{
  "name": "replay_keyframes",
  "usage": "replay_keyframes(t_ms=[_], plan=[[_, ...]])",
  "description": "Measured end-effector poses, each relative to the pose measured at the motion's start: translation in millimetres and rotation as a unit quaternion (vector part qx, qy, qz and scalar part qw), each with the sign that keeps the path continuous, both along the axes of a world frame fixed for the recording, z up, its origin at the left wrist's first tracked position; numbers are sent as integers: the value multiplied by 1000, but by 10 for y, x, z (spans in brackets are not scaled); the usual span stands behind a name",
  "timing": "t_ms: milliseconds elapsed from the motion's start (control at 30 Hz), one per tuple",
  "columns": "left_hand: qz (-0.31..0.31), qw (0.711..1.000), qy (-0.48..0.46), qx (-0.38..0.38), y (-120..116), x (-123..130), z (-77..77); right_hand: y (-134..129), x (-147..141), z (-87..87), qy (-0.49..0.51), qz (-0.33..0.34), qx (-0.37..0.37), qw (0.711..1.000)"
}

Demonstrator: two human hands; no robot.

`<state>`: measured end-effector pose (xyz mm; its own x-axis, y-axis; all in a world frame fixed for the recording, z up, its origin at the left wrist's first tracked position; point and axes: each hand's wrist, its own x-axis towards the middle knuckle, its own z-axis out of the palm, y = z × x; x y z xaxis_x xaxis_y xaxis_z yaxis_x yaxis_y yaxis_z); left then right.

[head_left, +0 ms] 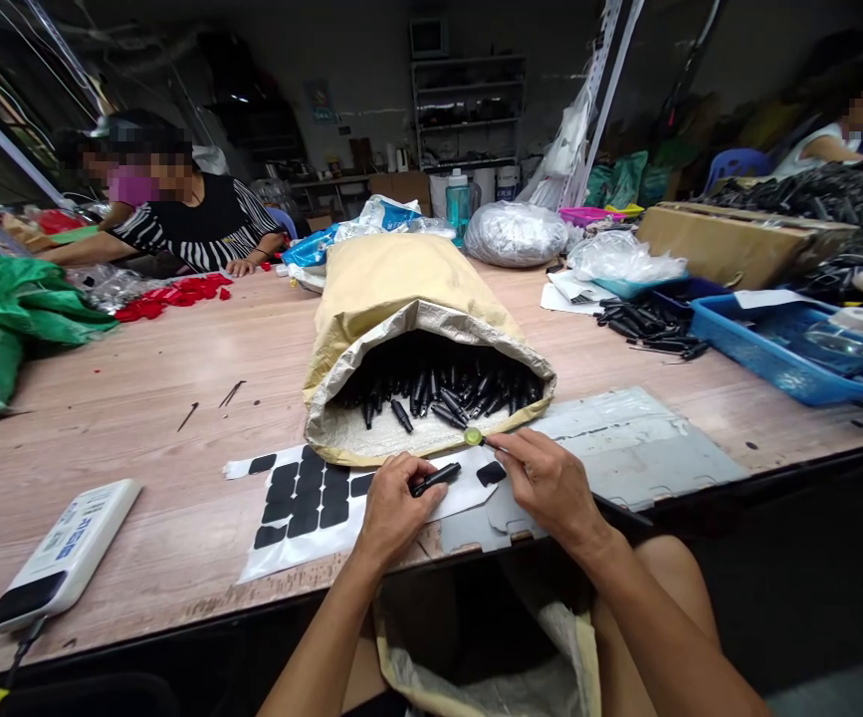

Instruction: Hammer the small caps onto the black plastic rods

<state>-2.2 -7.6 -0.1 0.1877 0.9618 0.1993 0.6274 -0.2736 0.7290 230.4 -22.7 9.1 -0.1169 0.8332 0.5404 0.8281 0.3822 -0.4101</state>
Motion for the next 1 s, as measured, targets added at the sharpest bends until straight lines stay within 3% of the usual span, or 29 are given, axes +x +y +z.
replay_keyframes(t_ms=[300, 800, 900, 1000], plan=[[-12, 1000, -7, -12, -18, -16, 58, 338, 382, -46, -81, 31, 23, 996], [-24, 1000, 12, 5, -60, -9, 139, 375, 414, -167, -79, -11, 9, 997], [-65, 998, 7, 6, -270, 32, 269, 374, 415, -161, -82, -16, 8, 996], [-191, 979, 9, -68, -636, 142, 370, 372, 417, -166, -78, -13, 5, 997]])
